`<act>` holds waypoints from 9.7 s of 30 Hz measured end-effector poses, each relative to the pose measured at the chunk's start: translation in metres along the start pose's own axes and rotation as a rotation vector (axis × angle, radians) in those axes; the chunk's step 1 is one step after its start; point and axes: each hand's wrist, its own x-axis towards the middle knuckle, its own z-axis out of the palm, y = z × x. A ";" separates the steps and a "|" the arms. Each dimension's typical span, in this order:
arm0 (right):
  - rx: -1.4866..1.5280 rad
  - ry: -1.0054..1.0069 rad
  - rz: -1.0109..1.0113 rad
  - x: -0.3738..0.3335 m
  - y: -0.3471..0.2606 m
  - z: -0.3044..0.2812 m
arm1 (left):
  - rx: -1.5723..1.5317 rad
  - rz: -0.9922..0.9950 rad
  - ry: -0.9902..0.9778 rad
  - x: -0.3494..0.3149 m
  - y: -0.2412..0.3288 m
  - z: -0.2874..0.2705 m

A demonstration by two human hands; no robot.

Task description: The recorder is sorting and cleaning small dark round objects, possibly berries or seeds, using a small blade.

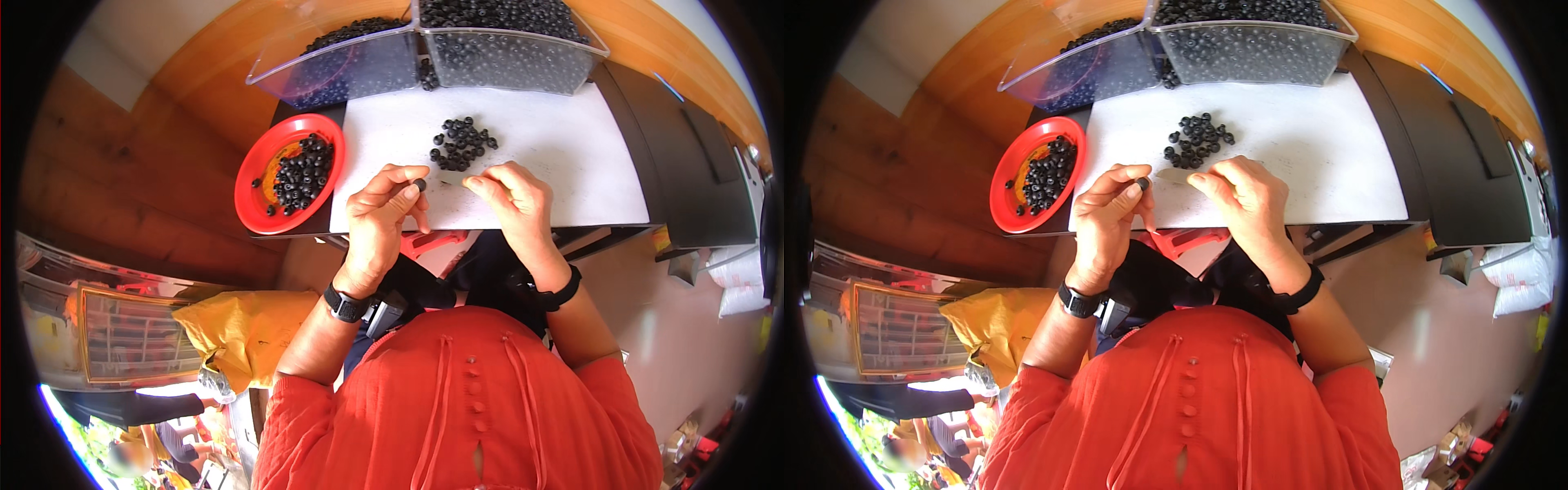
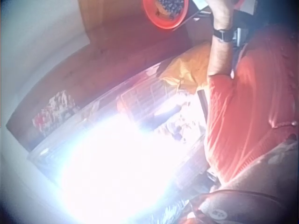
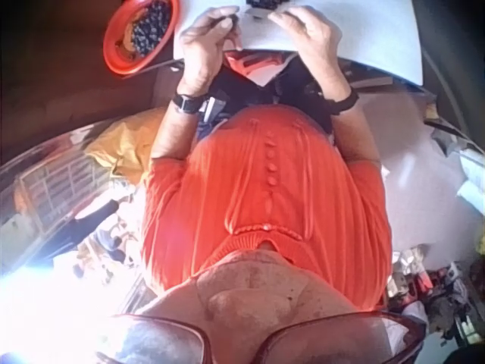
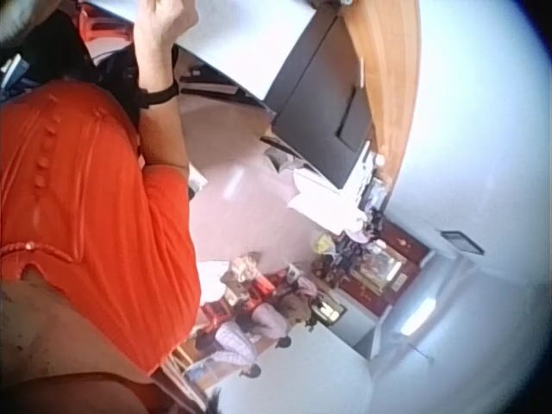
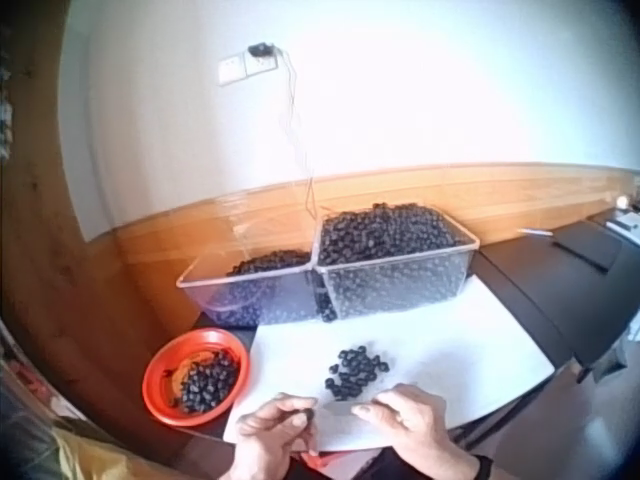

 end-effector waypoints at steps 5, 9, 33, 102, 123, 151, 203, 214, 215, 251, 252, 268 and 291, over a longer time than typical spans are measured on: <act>-0.004 0.003 0.003 0.000 0.000 -0.007 | 0.487 0.213 0.296 0.003 0.051 -0.027; 0.012 0.009 0.010 0.002 0.000 -0.004 | 0.972 0.289 0.381 0.013 0.091 -0.079; -0.107 0.034 0.102 0.009 0.014 -0.021 | 1.079 0.404 -0.044 0.026 -0.003 0.006; -0.112 -0.096 0.143 0.006 -0.001 -0.004 | -0.004 -0.093 -0.036 0.019 -0.018 0.004; -0.147 -0.041 0.000 0.003 0.001 0.002 | -0.010 -0.028 -0.062 0.015 -0.021 0.003; 0.001 0.033 0.003 0.003 0.000 0.000 | 0.971 0.375 0.357 0.011 0.075 -0.079; -0.078 -0.017 0.054 0.003 0.003 -0.001 | 0.465 -0.078 0.008 0.014 0.004 -0.001; -0.028 -0.012 0.087 0.004 -0.001 -0.002 | 0.091 -0.141 0.003 0.010 -0.012 0.009; -0.028 -0.014 0.087 0.004 -0.001 -0.002 | 0.050 -0.164 0.016 0.010 -0.010 0.010; -0.012 -0.036 0.005 0.004 0.002 -0.004 | -0.106 -0.080 -0.048 0.004 -0.018 0.012; -0.013 -0.042 -0.001 0.004 0.002 -0.004 | -0.109 -0.064 -0.047 0.004 -0.019 0.012; 0.095 -0.040 0.077 0.002 -0.002 -0.004 | -0.142 -0.109 0.012 0.002 -0.013 0.014; 0.192 0.070 0.129 0.003 0.001 -0.014 | 1.235 0.553 0.075 0.032 0.028 -0.054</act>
